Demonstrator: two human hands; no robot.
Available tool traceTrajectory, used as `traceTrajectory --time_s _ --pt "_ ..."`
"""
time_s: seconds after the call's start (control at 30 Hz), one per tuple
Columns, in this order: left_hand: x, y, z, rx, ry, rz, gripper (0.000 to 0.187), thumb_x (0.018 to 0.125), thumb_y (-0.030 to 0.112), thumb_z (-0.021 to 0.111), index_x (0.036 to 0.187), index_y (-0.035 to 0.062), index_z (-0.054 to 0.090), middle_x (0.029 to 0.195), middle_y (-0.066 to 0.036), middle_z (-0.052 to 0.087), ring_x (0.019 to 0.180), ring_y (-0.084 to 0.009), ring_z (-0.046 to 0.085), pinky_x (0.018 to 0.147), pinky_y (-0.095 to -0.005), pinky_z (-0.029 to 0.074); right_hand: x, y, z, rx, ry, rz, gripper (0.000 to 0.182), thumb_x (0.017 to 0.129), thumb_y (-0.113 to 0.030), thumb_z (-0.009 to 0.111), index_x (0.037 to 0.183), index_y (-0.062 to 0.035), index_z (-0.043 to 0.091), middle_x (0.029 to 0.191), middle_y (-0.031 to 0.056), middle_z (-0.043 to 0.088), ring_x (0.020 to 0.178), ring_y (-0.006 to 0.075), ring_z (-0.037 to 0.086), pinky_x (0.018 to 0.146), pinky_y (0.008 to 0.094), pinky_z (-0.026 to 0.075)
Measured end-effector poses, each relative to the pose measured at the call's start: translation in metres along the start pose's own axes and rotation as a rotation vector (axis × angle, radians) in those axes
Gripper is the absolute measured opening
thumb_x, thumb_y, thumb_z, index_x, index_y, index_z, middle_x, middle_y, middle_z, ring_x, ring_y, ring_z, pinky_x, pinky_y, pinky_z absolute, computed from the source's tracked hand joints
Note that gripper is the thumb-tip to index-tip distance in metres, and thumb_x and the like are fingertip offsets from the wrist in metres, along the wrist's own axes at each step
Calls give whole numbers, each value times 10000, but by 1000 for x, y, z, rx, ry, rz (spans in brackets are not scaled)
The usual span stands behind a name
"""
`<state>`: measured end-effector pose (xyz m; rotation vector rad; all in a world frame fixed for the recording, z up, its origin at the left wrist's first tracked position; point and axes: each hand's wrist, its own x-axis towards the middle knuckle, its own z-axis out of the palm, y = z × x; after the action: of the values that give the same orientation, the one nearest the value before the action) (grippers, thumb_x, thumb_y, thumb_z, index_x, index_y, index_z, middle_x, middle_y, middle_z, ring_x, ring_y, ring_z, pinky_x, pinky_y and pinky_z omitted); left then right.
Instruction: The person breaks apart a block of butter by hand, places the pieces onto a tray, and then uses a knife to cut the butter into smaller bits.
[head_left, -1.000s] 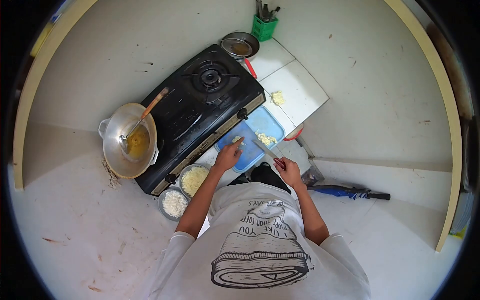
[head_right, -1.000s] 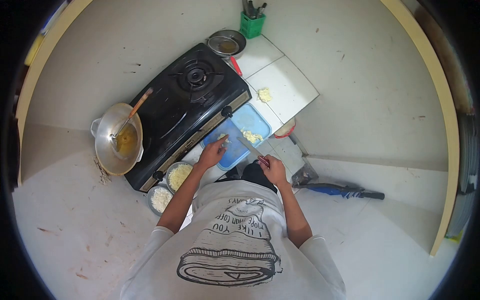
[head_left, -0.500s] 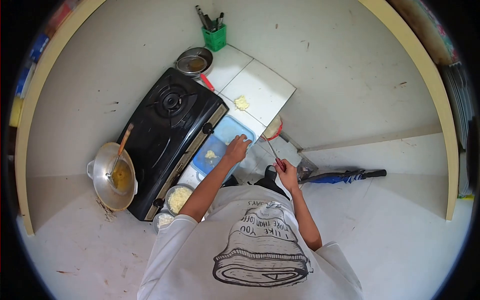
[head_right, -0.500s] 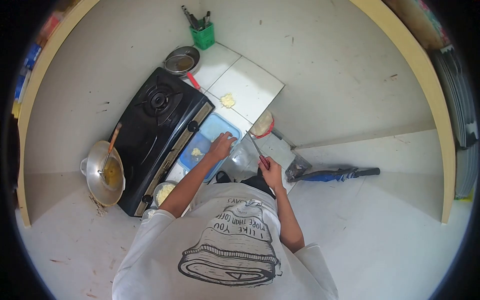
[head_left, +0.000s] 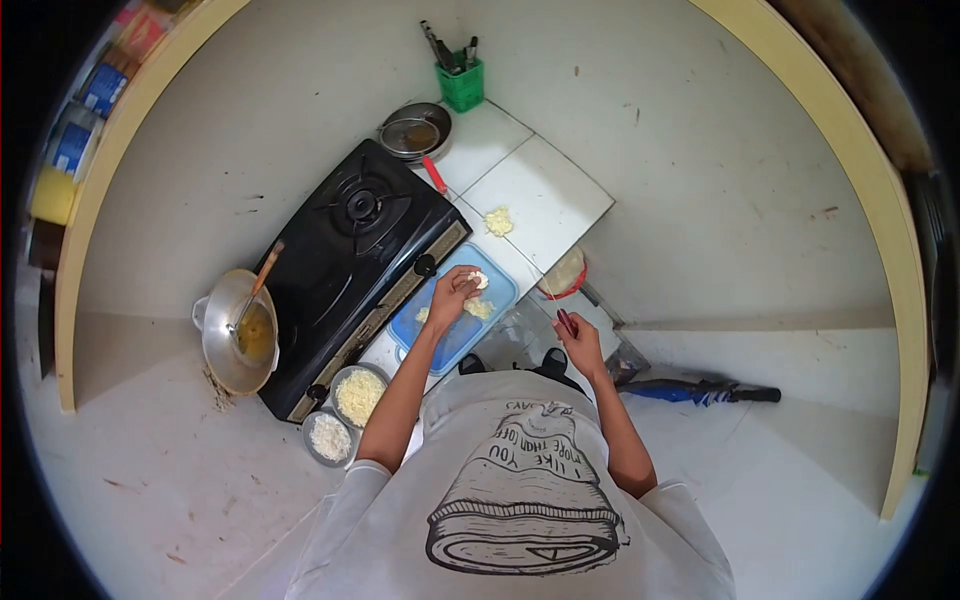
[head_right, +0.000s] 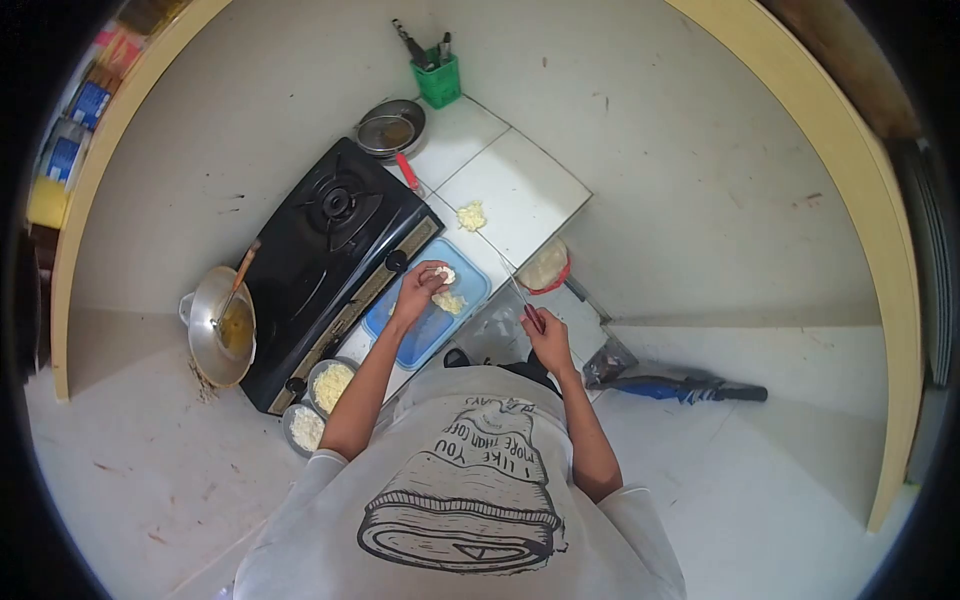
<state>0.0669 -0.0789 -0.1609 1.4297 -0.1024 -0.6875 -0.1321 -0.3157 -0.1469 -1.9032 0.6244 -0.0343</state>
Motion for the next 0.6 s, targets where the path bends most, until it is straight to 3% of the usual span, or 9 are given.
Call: traceTrajectory --time_s 0.1,0.33,0.43,0.6 --pt "-19 9 8 -183 71 -28 195 979 105 665 1169 60 659 1052 -28 698 979 -100 640 862 -264 523 23 -20 13 181 -142 -14 296 984 -296 669 971 -3 628 724 31 643 639 97 584 586 277 465" --pt "-59 27 27 -285 144 86 194 955 40 669 1144 4 640 1111 -68 681 1057 -146 644 957 -287 500 49 -97 54 401 -345 -114 298 956 -258 717 985 6 583 940 87 684 849 140 689 746 297 587" --pt "-72 33 20 -142 193 147 187 938 16 674 1122 -3 650 1076 -64 686 1018 -129 651 897 -261 495 49 -117 73 461 -387 -102 282 950 -226 724 1005 4 572 937 83 682 848 137 685 739 288 584" --pt "-97 46 0 -171 201 168 187 924 -5 685 1108 -6 649 1116 -66 673 1045 -142 649 923 -271 496 46 -128 102 529 -425 -132 241 926 -135 743 948 -23 531 937 88 683 835 128 672 699 279 578"
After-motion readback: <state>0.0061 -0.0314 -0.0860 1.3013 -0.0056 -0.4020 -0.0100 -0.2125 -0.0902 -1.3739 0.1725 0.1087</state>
